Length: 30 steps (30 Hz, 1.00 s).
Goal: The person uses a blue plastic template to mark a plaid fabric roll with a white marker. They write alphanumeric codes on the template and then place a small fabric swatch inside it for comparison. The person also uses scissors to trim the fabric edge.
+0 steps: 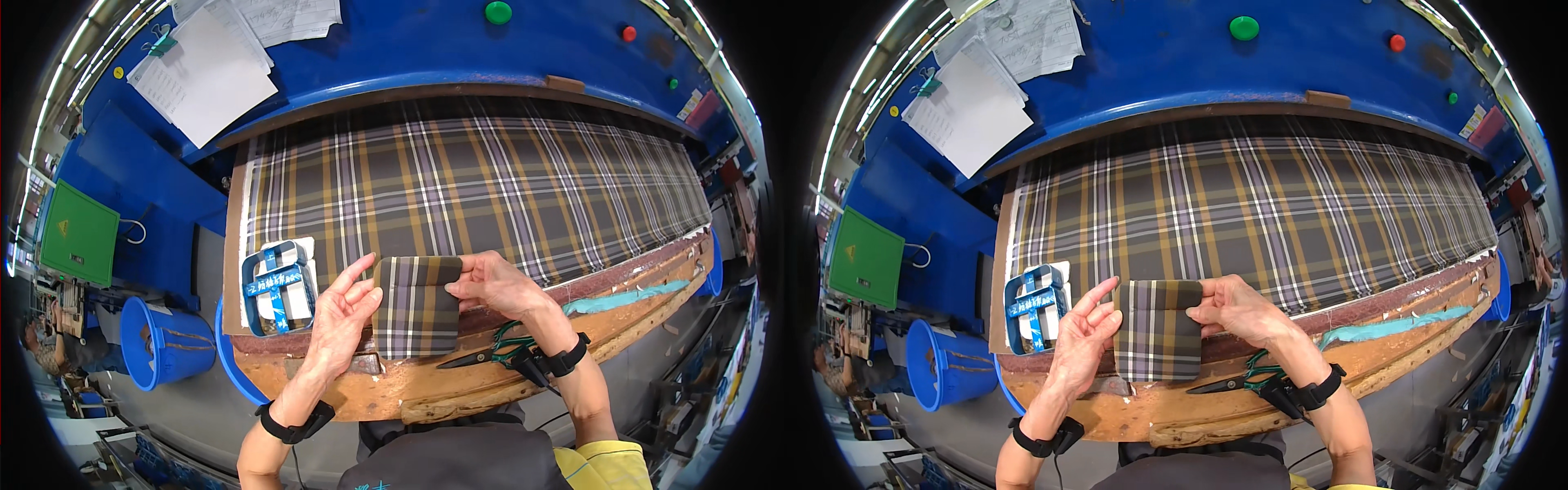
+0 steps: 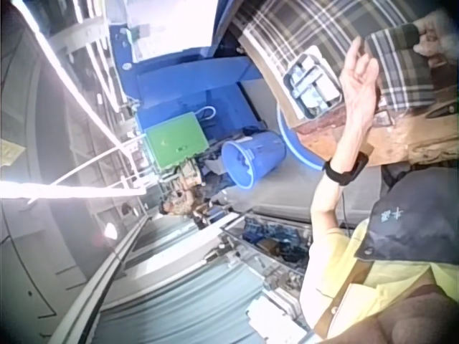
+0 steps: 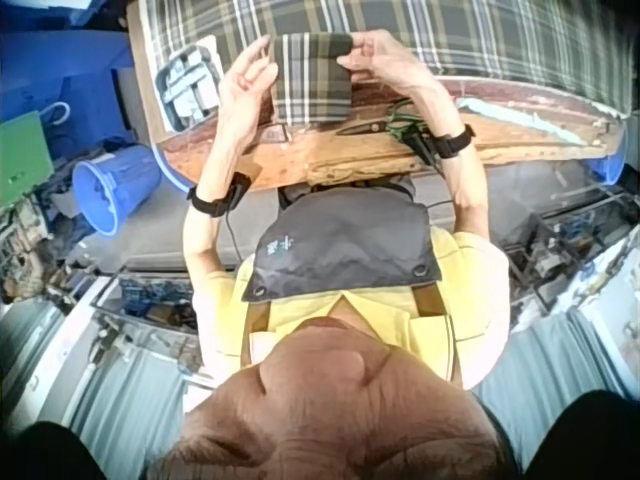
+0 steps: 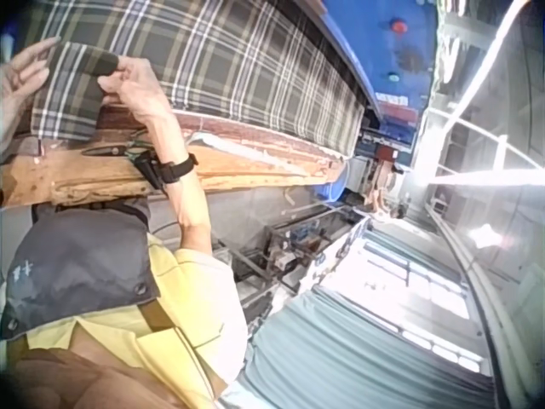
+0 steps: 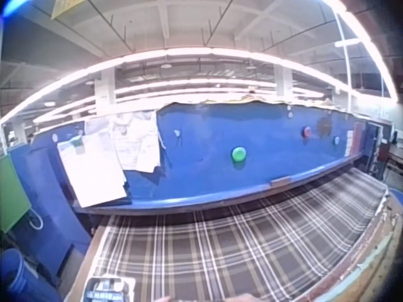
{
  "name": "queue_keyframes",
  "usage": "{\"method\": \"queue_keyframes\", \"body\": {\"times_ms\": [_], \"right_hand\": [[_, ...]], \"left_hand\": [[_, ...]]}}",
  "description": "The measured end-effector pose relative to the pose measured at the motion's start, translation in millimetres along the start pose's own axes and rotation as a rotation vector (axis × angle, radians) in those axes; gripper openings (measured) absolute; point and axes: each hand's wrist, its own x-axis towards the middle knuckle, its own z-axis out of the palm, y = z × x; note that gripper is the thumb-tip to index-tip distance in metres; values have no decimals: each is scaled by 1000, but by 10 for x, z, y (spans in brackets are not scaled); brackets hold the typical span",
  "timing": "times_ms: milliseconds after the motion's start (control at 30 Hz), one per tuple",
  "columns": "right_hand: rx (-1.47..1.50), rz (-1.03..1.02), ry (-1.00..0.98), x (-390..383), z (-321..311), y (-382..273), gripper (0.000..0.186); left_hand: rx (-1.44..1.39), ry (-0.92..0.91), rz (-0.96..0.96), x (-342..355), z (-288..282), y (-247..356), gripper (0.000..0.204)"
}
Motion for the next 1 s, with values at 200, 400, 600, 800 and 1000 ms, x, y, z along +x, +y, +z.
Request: {"method": "queue_keyframes", "body": {"times_ms": [200, 400, 600, 800, 1000], "right_hand": [[18, -18, 11, -35, 30, -95, 22], [37, -39, 34, -35, 47, -116, 22], [-16, -35, 59, -6, 54, -115, 18], [-26, -66, 83, -25, 98, -223, 14], [-46, -96, 96, -5, 82, -249, 12]], "left_hand": [[-19, 28, 24, 14, 16, 46, 55], [-24, 25, 46, 7, 35, 73, 55], [-9, 18, 72, -7, 20, 71, 54], [-35, 19, 54, 33, -7, 85, 54], [-73, 39, 31, 65, -16, 123, 53]]}}
